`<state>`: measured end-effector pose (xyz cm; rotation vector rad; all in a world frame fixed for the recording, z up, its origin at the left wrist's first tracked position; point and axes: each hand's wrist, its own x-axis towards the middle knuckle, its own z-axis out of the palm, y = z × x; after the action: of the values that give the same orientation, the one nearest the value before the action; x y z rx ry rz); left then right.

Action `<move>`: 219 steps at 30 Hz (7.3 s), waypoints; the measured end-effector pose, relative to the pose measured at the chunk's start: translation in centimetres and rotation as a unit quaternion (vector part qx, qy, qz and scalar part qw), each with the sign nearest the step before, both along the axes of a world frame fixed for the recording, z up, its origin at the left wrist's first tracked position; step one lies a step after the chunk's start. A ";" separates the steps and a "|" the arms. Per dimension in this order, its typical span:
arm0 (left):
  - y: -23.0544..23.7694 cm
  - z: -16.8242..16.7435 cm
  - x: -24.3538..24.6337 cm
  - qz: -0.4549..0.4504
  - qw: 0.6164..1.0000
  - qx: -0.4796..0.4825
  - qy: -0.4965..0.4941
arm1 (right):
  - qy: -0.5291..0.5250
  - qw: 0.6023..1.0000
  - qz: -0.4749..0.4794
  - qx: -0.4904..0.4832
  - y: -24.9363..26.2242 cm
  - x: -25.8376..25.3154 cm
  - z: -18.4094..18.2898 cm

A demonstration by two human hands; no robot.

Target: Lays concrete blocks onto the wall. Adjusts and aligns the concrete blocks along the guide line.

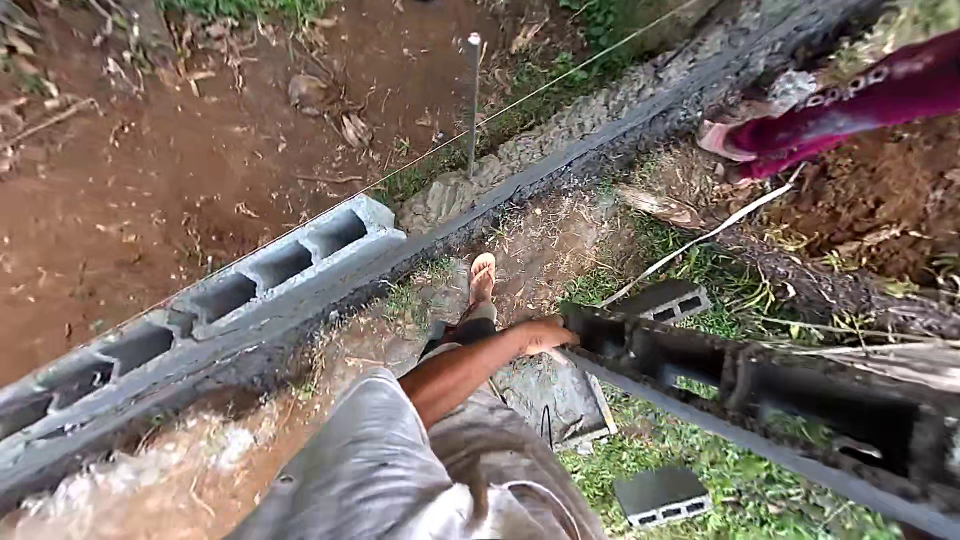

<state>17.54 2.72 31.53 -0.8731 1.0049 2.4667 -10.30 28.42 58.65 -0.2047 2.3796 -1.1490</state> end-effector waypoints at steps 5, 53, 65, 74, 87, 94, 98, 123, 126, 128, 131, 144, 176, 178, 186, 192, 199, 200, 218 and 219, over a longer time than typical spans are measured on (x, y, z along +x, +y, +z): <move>-5.1 -2.0 5.1 0.064 0.983 -0.081 -0.150 | -0.142 0.986 0.068 -0.049 -7.1 -3.1 -13.6; 19.6 8.9 -1.2 0.489 0.679 -0.046 -0.545 | -0.365 0.645 0.627 0.239 -39.0 -1.0 -24.7; 11.8 10.8 1.2 0.426 0.684 -0.151 -0.573 | 0.078 0.572 0.767 0.281 -41.3 0.0 -18.9; -3.2 6.0 7.7 0.397 0.727 -0.223 -0.513 | 0.065 0.667 0.672 0.316 -46.8 1.3 -19.9; -17.7 -1.6 13.4 0.281 0.789 -0.237 -0.493 | 0.023 0.744 0.569 0.349 -50.5 3.0 -28.3; -19.1 0.6 13.3 0.246 0.787 -0.240 -0.512 | 0.010 0.728 0.588 0.353 -51.3 2.7 -26.7; -17.0 8.2 13.1 0.249 0.772 -0.280 -0.514 | 0.030 0.713 0.594 0.372 -50.7 2.5 -18.4; -21.9 37.1 17.9 0.237 0.670 -0.513 -0.481 | 0.178 0.785 0.578 0.132 -51.5 3.5 10.6; -23.0 33.4 17.9 0.239 0.696 -0.472 -0.487 | 0.157 0.769 0.596 0.167 -53.1 3.7 7.3; -23.5 30.7 17.7 0.244 0.709 -0.445 -0.489 | 0.138 0.759 0.603 0.205 -54.3 4.3 5.4; -23.7 26.7 17.1 0.236 0.731 -0.404 -0.496 | 0.122 0.748 0.612 0.226 -55.4 4.2 1.2; -23.7 13.4 14.9 0.245 0.757 -0.328 -0.510 | 0.065 0.718 0.631 0.288 -56.8 3.2 -13.6; -25.5 2.1 13.6 0.206 0.690 -0.292 -0.630 | 0.025 0.680 0.635 0.365 -58.9 4.4 -25.7; -25.4 1.8 13.6 0.202 0.687 -0.288 -0.636 | 0.028 0.683 0.635 0.362 -58.8 4.5 -26.2; -25.2 0.5 13.9 0.229 0.680 -0.291 -0.633 | 0.035 0.690 0.628 0.358 -58.5 5.1 -27.2; -25.1 -0.2 14.0 0.222 0.678 -0.299 -0.634 | 0.042 0.690 0.626 0.360 -58.8 5.4 -27.4; -25.3 -0.1 14.0 0.217 0.688 -0.286 -0.631 | 0.037 0.692 0.626 0.357 -58.2 5.2 -27.4; -25.3 -0.1 14.0 0.216 0.688 -0.286 -0.631 | 0.038 0.692 0.627 0.357 -58.1 5.3 -27.4; -26.0 -0.5 14.0 0.167 0.701 -0.282 -0.633 | 0.035 0.688 0.614 0.386 -58.8 5.7 -27.1; -26.0 -0.5 14.0 0.167 0.700 -0.287 -0.632 | 0.035 0.687 0.613 0.390 -58.9 5.6 -27.1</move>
<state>31.56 -23.27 31.03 -2.5607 0.9968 1.0011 -4.66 -30.45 31.54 -1.2635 1.8132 0.5059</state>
